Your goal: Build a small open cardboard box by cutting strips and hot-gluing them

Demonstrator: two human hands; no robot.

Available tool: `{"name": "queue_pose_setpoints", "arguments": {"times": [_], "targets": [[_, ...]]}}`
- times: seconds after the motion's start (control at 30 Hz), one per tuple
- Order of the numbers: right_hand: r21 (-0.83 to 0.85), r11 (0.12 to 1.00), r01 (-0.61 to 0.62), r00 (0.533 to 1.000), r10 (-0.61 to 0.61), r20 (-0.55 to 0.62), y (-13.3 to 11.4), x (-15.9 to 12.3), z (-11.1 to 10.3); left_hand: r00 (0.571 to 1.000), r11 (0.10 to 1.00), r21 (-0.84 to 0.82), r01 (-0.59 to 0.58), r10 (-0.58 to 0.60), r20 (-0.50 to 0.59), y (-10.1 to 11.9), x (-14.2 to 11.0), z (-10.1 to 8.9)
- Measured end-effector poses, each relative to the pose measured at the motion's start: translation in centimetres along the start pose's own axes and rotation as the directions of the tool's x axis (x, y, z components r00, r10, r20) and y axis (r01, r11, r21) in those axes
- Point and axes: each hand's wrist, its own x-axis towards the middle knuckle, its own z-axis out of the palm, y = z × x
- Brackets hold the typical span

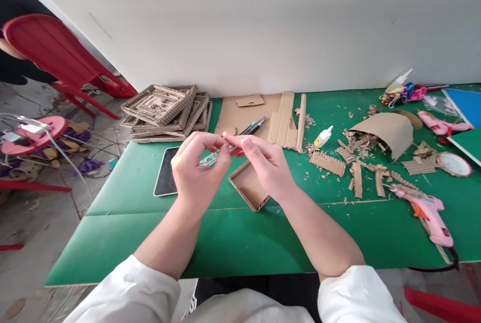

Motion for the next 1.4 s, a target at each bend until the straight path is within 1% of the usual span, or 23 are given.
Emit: {"name": "queue_pose_setpoints", "arguments": {"times": [0.07,0.17,0.8,0.87,0.93,0.97,1.0,1.03,1.07,1.1,1.17,1.2,1.23,1.27,1.3,1.33,1.37,1.4], "targets": [[0.059,0.998,-0.012,1.0,0.012,-0.009,-0.2,0.0,0.1,1.0,1.0,0.002,0.001,-0.001,0.001,0.0,0.0,0.0],[0.091,0.996,-0.019,1.0,0.021,-0.014,-0.3,0.0,0.1,1.0,1.0,0.003,0.002,-0.002,0.002,0.0,0.0,0.0],[0.088,0.996,-0.028,0.999,0.031,-0.03,-0.2,0.2,-0.2,1.0,1.0,0.0,0.027,-0.027,-0.015,0.0,0.2,-0.4],[0.062,0.998,-0.001,0.997,0.006,-0.08,-0.4,0.5,-0.3,0.998,0.999,0.022,0.044,-0.043,-0.037,-0.7,0.5,-0.5],[0.007,0.999,0.046,0.983,-0.044,-0.176,-0.6,0.7,-0.6,0.996,0.991,0.107,0.084,-0.082,-0.028,-2.2,0.7,-0.6],[-0.035,0.997,0.066,0.971,-0.072,-0.229,-0.7,0.8,-0.8,0.993,0.976,0.185,0.115,-0.118,0.006,-3.1,0.8,-0.6],[-0.085,0.993,0.078,0.956,-0.099,-0.277,-0.9,0.9,-1.0,0.981,0.945,0.295,0.143,-0.175,0.084,-4.1,0.9,-0.6],[-0.142,0.986,0.082,0.94,-0.124,-0.319,-1.1,0.9,-1.2,0.946,0.899,0.405,0.165,-0.26,0.192,-5.0,1.0,-0.5],[-0.201,0.976,0.079,0.922,-0.148,-0.357,-1.4,0.9,-1.6,0.894,0.858,0.487,0.167,-0.339,0.292,-5.9,1.0,-0.4],[-0.256,0.963,0.081,0.901,-0.181,-0.395,-1.7,0.8,-2.0,0.84,0.831,0.534,0.156,-0.396,0.371,-6.6,1.0,-0.3],[-0.338,0.935,0.108,0.846,-0.265,-0.462,-2.2,0.5,-3.0,0.738,0.808,0.581,0.098,-0.45,0.503,-7.3,0.9,-0.1],[-0.357,0.925,0.129,0.822,-0.301,-0.483,-2.5,0.2,-3.6,0.692,0.812,0.58,0.074,-0.46,0.556,-7.4,0.8,0.1],[-0.362,0.921,0.145,0.805,-0.322,-0.498,-2.6,-0.2,-4.2,0.644,0.821,0.568,0.054,-0.464,0.609,-7.3,0.6,0.3],[-0.354,0.924,0.143,0.803,-0.317,-0.504,-2.7,-0.9,-4.8,0.59,0.832,0.554,0.042,-0.468,0.658,-7.1,0.5,0.6],[-0.332,0.936,0.115,0.816,-0.28,-0.506,-2.6,-1.7,-5.2,0.524,0.841,0.541,0.027,-0.473,0.709,-6.9,0.2,1.0],[-0.305,0.951,0.052,0.832,-0.211,-0.513,-2.3,-2.8,-5.5,0.453,0.846,0.533,0.003,-0.476,0.754,-6.6,-0.1,1.5],[-0.27,0.962,-0.041,0.848,-0.109,-0.518,-1.9,-4.2,-5.6,0.383,0.848,0.529,-0.028,-0.479,0.789,-6.5,-0.5,2.1],[-0.196,0.969,-0.151,0.861,0.031,-0.508,-1.3,-5.7,-5.5,0.314,0.846,0.529,-0.07,-0.485,0.816,-6.4,-0.9,2.7]]}}
